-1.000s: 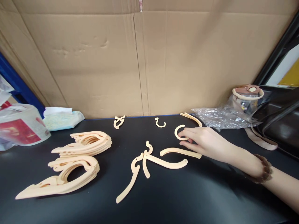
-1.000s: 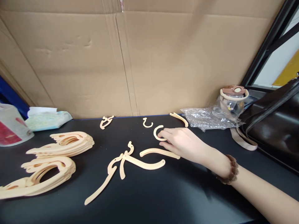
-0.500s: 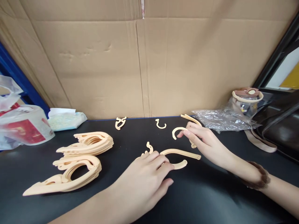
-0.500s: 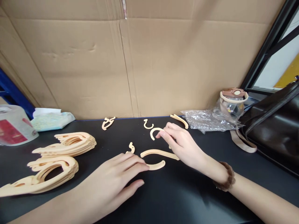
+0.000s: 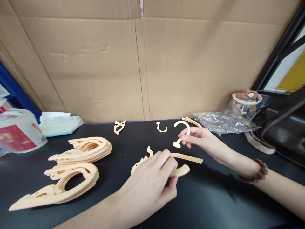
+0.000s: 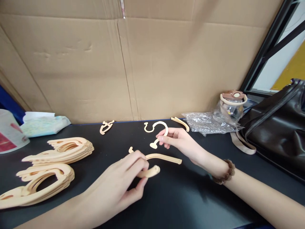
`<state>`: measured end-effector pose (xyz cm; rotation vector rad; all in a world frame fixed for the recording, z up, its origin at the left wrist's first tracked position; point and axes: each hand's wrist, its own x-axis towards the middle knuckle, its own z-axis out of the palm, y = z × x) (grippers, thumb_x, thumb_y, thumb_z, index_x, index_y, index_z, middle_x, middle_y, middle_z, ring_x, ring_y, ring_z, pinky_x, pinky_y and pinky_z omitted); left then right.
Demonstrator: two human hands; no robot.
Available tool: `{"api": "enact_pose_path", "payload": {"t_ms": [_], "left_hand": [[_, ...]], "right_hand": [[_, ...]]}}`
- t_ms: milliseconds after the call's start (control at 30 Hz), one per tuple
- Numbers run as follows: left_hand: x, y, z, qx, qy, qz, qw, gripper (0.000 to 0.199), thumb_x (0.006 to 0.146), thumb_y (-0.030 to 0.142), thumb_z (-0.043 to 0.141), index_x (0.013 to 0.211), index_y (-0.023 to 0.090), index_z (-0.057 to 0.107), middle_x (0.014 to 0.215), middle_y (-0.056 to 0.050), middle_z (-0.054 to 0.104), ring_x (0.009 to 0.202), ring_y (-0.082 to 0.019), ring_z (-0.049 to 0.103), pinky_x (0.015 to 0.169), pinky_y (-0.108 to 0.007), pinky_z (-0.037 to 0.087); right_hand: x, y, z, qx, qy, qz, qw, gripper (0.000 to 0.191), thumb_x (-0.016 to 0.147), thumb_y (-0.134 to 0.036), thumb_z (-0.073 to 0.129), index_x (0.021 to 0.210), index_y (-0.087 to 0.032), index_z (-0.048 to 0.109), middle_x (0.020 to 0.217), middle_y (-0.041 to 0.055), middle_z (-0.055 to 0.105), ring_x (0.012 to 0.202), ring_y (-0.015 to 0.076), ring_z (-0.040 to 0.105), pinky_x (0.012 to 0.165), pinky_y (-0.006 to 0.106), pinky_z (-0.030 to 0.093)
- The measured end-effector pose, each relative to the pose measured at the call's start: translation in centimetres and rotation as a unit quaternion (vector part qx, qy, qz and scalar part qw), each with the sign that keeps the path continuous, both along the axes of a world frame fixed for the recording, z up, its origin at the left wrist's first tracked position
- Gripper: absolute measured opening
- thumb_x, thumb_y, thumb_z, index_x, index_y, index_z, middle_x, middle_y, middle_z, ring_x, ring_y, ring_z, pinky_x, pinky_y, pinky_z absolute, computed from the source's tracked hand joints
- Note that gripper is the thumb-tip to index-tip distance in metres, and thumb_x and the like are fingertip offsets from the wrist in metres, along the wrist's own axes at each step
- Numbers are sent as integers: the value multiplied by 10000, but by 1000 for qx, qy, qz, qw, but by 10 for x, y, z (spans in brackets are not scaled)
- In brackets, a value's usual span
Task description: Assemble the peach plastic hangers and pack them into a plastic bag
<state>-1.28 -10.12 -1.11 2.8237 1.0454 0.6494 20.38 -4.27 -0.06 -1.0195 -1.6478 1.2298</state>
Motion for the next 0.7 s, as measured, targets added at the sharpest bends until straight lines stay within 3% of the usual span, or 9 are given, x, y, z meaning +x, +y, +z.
{"api": "enact_pose_path", "payload": {"t_ms": [167,267,467,600,700], "left_hand": [[-17,6,10,-45,-60,5,997,94,897,140,391,874,231,383,897,32,448,547,-77,418,506,-206,375],[-22,11,6,-65,-63,38,995,121,895,135,360,887,251,325,744,73,411,461,-81,340,451,-199,307],[-22,8,-7,-118,-73,82,987,161,884,213,367,1013,264,285,560,125,376,398,-121,413,441,-202,299],[-17,3,-11,-100,-89,104,985,167,924,351,387,1052,260,330,516,134,376,371,-130,428,425,-201,279],[-16,1,-14,-72,-99,107,987,215,929,349,402,1123,263,365,490,142,373,342,-120,395,411,-195,256]], "right_hand": [[-13,4,5,-18,42,14,999,241,744,-394,749,865,-186,729,761,-1,658,641,101,516,690,289,439],[-23,0,4,-19,74,15,997,188,737,-382,757,804,-207,748,810,-1,668,670,92,519,707,276,437],[-28,-8,-8,-53,90,17,994,191,766,-366,733,860,-200,730,805,-3,673,656,93,546,757,294,458],[-24,-12,-7,-73,100,6,992,242,747,-363,752,908,-196,684,757,-20,656,616,88,521,725,280,453],[-22,-16,-3,-80,103,8,991,282,745,-374,754,945,-200,660,741,-26,639,610,88,504,706,273,443]]}}
